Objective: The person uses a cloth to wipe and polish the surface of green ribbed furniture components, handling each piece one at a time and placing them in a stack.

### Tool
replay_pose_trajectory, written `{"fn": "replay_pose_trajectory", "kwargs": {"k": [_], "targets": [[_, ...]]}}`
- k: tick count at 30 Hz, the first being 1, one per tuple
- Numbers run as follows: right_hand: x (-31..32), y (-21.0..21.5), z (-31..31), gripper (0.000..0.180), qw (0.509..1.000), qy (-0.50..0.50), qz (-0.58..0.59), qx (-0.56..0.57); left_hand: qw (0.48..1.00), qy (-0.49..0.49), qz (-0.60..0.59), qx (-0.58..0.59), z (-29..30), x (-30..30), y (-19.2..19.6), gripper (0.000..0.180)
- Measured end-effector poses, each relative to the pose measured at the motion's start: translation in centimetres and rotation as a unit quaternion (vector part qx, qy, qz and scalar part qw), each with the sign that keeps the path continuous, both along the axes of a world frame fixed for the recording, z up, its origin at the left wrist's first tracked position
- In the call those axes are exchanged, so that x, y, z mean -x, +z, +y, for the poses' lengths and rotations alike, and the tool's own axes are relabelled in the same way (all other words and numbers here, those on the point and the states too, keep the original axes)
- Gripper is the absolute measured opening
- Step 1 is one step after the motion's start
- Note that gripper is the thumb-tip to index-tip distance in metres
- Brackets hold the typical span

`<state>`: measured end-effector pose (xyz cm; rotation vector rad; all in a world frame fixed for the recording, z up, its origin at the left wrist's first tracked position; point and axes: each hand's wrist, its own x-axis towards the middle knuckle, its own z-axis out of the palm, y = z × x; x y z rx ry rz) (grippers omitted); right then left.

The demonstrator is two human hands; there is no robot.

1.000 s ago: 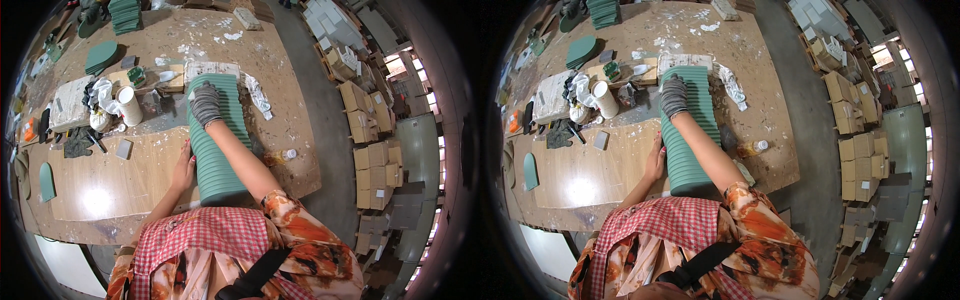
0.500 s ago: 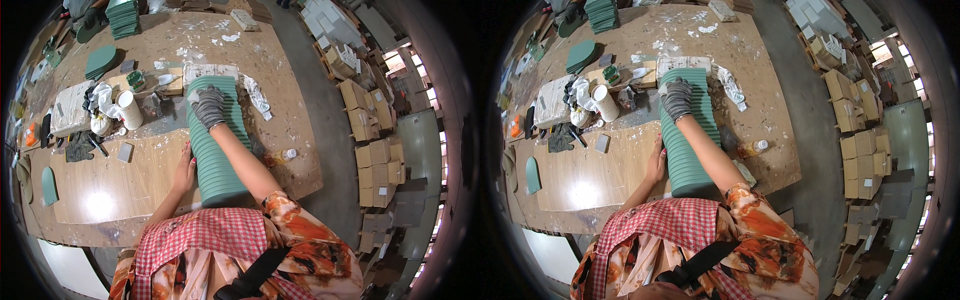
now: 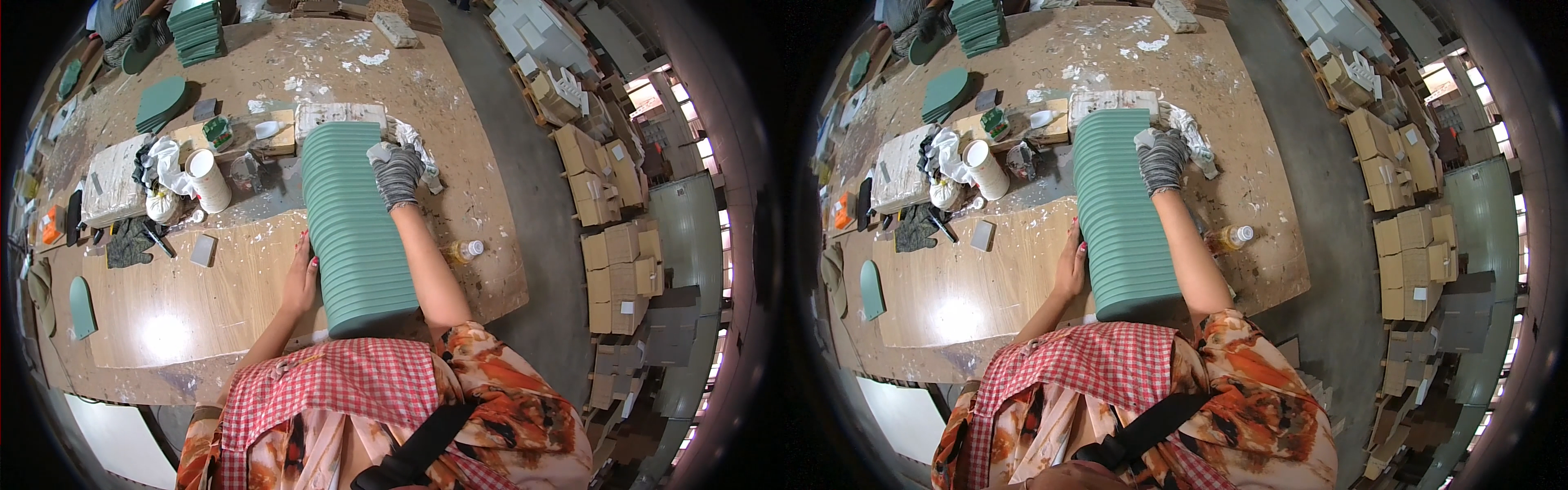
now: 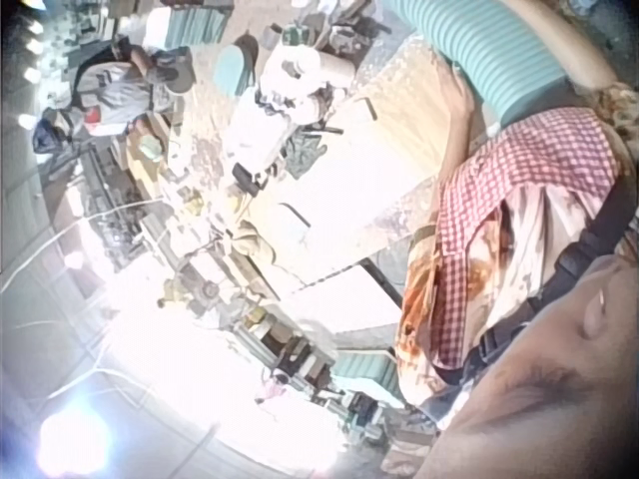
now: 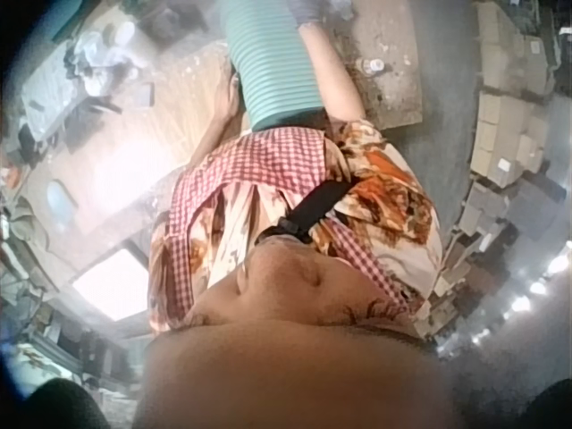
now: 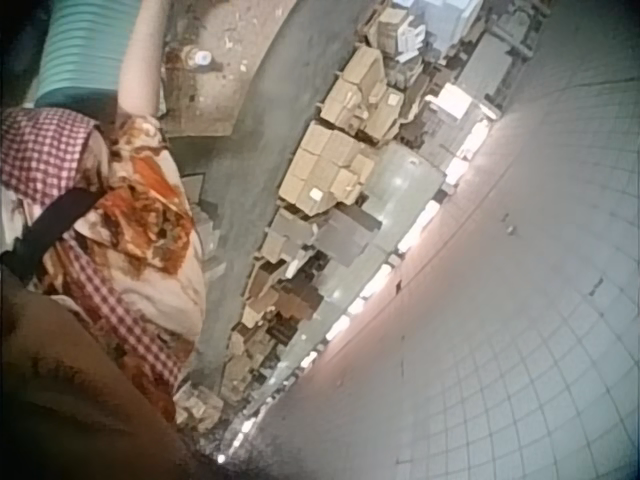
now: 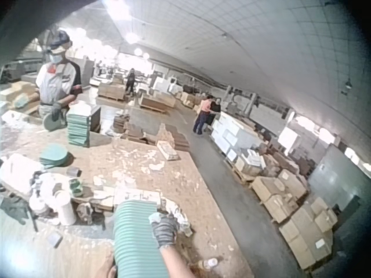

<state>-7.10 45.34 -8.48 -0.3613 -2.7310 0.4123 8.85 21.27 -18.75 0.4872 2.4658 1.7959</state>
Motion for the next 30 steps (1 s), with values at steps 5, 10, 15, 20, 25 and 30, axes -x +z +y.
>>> {"fn": "replay_pose_trajectory", "kwargs": {"k": [5, 10, 15, 20, 25, 30], "targets": [[0.8, 0.8, -2.5, 0.043, 0.995, -0.003, -0.049, -0.089, 1.000, 0.001, -0.005, 0.004, -0.2, 0.0, 0.0, 0.057], [1.4, -0.8, -5.5, 0.044, 0.997, 0.062, 0.015, -0.051, 1.000, 0.000, -0.007, 0.008, 0.1, 0.1, -0.4, 0.058], [1.3, 1.3, -10.3, 0.041, 0.991, 0.114, -0.064, -0.030, 1.000, 0.003, -0.004, 0.012, 0.1, 0.1, -0.6, 0.058], [1.2, 1.1, -11.0, 0.041, 0.984, 0.145, -0.102, -0.003, 1.000, 0.003, -0.006, 0.015, 0.0, 0.1, -0.6, 0.057], [0.8, 0.8, -8.0, 0.044, 0.996, 0.080, -0.033, -0.014, 1.000, 0.003, 0.005, 0.004, 0.1, -0.1, -0.5, 0.056], [0.2, -0.6, -1.5, 0.040, 0.999, 0.037, 0.028, -0.009, 1.000, -0.002, -0.004, -0.005, 0.2, -0.2, 0.0, 0.056]]}}
